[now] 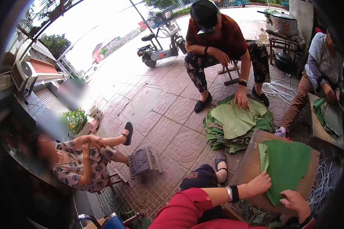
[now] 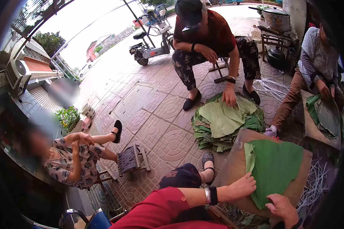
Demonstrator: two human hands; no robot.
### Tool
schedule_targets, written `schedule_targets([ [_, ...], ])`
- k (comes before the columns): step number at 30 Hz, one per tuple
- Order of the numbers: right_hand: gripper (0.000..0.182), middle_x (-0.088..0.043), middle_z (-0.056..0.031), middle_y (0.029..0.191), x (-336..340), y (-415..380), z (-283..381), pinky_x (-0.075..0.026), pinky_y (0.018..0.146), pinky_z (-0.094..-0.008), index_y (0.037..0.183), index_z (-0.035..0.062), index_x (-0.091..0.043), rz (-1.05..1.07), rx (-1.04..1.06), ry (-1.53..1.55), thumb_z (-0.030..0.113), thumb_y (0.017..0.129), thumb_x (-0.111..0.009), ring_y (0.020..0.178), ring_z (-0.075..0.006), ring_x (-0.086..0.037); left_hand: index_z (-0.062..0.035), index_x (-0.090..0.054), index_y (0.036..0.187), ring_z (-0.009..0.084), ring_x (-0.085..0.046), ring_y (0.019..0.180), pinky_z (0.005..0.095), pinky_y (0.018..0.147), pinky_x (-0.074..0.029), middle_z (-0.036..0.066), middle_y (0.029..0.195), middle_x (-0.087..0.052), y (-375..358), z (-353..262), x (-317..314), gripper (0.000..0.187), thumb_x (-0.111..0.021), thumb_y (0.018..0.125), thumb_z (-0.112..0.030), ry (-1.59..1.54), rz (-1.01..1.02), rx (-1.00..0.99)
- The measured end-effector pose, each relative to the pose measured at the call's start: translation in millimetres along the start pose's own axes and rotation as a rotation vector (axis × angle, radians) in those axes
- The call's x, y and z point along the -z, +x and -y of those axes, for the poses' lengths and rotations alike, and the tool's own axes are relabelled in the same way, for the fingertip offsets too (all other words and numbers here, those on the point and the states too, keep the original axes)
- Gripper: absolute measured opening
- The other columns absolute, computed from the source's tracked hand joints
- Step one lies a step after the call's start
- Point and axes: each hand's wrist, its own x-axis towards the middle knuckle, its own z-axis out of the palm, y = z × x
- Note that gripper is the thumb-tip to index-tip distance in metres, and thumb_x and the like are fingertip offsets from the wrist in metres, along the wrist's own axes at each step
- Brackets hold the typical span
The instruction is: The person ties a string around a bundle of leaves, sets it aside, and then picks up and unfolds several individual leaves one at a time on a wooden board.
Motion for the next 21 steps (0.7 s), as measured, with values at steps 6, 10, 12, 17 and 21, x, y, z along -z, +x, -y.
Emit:
schedule_targets([
  [6,0.046,-0.060,-0.0179,0.107,2.2,-3.8,4.5,-0.048,0.086,-0.0393,0.111,0.0030,-0.057,0.003,0.025,-0.015,0.024,0.073,-0.072,0.099,-0.0351,-0.058,-0.0081,-0.060,0.085,0.0234,-0.056,0.089,0.0416,0.094,-0.039,0.008,0.086,-0.058,7.6,2.2,10.1,0.013,-0.054,0.077,-0.015,-0.038,0.036,0.036],
  [10,0.061,-0.057,-0.0189,0.114,8.6,-2.9,20.8,-0.044,0.092,-0.0407,0.118,0.0015,-0.051,-0.064,0.156,-0.083,0.030,0.069,-0.076,0.107,-0.0361,-0.054,-0.0082,-0.055,0.085,0.0233,-0.056,0.086,0.0377,0.086,-0.040,0.008,0.083,-0.056,13.7,8.6,11.3,0.011,-0.055,0.074,-0.012,-0.104,-0.042,0.070],
  [12,0.073,-0.053,-0.0204,0.119,11.5,-3.1,27.7,-0.041,0.096,-0.0421,0.123,-0.0003,-0.046,-0.021,0.197,-0.145,0.032,0.067,-0.079,0.111,-0.0374,-0.051,-0.0090,-0.051,0.083,0.0221,-0.055,0.085,0.0356,0.083,-0.040,0.006,0.080,-0.054,15.9,10.1,14.3,0.010,-0.054,0.074,-0.011,-0.097,-0.127,0.067],
  [17,0.071,-0.053,-0.0208,0.120,-0.3,-2.4,19.9,-0.041,0.096,-0.0426,0.126,0.0003,-0.044,-0.050,0.170,-0.113,0.027,0.069,-0.076,0.111,-0.0379,-0.051,-0.0045,-0.049,0.091,0.0284,-0.054,0.086,0.0381,0.086,-0.039,0.011,0.086,-0.052,22.0,14.6,27.8,0.024,-0.057,0.069,-0.007,-0.232,-0.205,0.081],
  [21,0.052,-0.060,-0.0204,0.105,-2.8,-1.2,15.0,-0.046,0.084,-0.0436,0.121,0.0034,-0.048,-0.139,0.014,-0.113,0.015,0.074,-0.068,0.098,-0.0374,-0.057,-0.0035,-0.049,0.093,0.0297,-0.053,0.088,0.0396,0.087,-0.039,0.012,0.087,-0.052,25.1,14.7,33.5,0.027,-0.059,0.067,-0.006,-0.261,-0.195,0.058],
])
